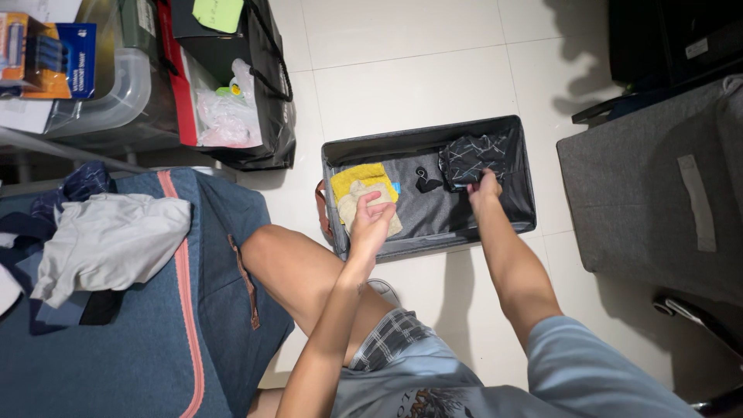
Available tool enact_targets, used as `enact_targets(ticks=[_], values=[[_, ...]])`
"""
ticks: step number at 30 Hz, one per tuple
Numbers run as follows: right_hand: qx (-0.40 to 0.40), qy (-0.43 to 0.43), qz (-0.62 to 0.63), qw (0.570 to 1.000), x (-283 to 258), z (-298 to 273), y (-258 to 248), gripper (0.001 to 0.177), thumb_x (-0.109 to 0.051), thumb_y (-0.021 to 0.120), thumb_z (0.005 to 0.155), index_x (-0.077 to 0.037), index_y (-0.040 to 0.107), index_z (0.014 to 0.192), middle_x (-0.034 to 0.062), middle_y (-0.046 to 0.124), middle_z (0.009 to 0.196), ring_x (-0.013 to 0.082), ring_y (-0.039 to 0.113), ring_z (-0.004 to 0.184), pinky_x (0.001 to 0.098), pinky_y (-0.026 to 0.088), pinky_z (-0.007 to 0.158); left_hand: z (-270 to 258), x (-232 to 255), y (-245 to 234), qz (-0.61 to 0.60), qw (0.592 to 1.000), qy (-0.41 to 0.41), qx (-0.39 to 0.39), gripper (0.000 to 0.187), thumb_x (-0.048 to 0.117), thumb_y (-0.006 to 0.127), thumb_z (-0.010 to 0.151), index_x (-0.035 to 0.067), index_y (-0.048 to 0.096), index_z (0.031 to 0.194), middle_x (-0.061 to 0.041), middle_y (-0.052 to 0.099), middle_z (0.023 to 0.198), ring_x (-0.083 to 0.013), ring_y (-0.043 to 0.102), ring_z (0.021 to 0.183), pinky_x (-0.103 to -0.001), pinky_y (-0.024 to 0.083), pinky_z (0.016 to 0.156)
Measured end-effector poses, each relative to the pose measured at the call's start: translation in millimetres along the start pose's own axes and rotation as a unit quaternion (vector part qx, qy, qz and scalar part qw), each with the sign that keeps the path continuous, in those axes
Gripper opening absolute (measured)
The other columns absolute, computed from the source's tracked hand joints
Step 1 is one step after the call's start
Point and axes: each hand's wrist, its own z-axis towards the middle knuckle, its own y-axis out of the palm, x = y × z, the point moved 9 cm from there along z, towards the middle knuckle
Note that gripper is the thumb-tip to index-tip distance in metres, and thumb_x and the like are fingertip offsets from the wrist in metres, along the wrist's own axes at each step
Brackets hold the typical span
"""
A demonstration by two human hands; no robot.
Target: The person picks up clothing items from a bin, spreads each item out on a surface, folds it, and places the folded items back into the bin.
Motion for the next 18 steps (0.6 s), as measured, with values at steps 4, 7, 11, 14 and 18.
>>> enact_targets(ticks=[4, 7, 11, 14, 18], values=[[-0.030, 0.046, -0.029, 0.998, 28, -23, 2, 0.021, -0.031, 0.076, 0.090, -0.016, 0.064, 0.098, 0.0035, 0.059, 0.086, 0.0186, 0.055, 0.068, 0.0424, 0.052, 0.069, -17, 20, -4, -0.037, 0.997, 0.065, 0.001, 0.056, 0.023, 0.076, 0.098, 0.013, 0.052, 0.147, -0.011, 0.075, 0.127, -0.0186, 0.072, 0.116, -0.031, 0.058, 0.096], [-0.185, 0.083, -0.035, 0.979, 67, -62, 38, 0.018, -0.023, 0.074, 0.096, -0.012, 0.060, 0.094, 0.0031, 0.064, 0.085, 0.0170, 0.067, 0.072, 0.0360, 0.066, 0.076, -45, 54, -37, 0.021, 0.997, 0.066, 0.013, 0.054, 0.022, 0.076, 0.097, 0.013, 0.054, 0.145, -0.007, 0.073, 0.122, -0.0155, 0.071, 0.110, -0.032, 0.060, 0.084], [-0.413, 0.061, -0.087, 0.904, 123, -189, 96, 0.012, -0.016, 0.069, 0.098, -0.015, 0.065, 0.109, 0.0026, 0.067, 0.091, 0.0177, 0.068, 0.077, 0.0347, 0.059, 0.070, -90, 150, -105, 0.030, 0.957, 0.275, 0.091, 0.046, 0.013, 0.077, 0.098, 0.007, 0.060, 0.140, -0.006, 0.073, 0.115, -0.0146, 0.069, 0.099, -0.030, 0.058, 0.082], [-0.533, -0.027, -0.187, 0.825, 148, -314, 123, 0.021, -0.005, 0.064, 0.100, -0.010, 0.065, 0.121, 0.0017, 0.067, 0.097, 0.0132, 0.068, 0.084, 0.0320, 0.059, 0.074, -156, 213, -180, 0.125, 0.887, 0.395, 0.203, 0.035, 0.012, 0.078, 0.101, 0.005, 0.064, 0.132, -0.004, 0.073, 0.112, -0.0123, 0.071, 0.099, -0.028, 0.055, 0.083], [-0.679, -0.122, -0.279, 0.668, 171, -466, 149, 0.023, 0.002, 0.066, 0.099, -0.008, 0.064, 0.120, 0.0057, 0.064, 0.092, 0.0157, 0.061, 0.075, 0.0309, 0.050, 0.067, -234, 257, -258, 0.307, 0.756, 0.457, 0.356, 0.041, 0.009, 0.081, 0.099, 0.005, 0.061, 0.135, -0.014, 0.067, 0.123, -0.0298, 0.066, 0.119, -0.041, 0.054, 0.105]])
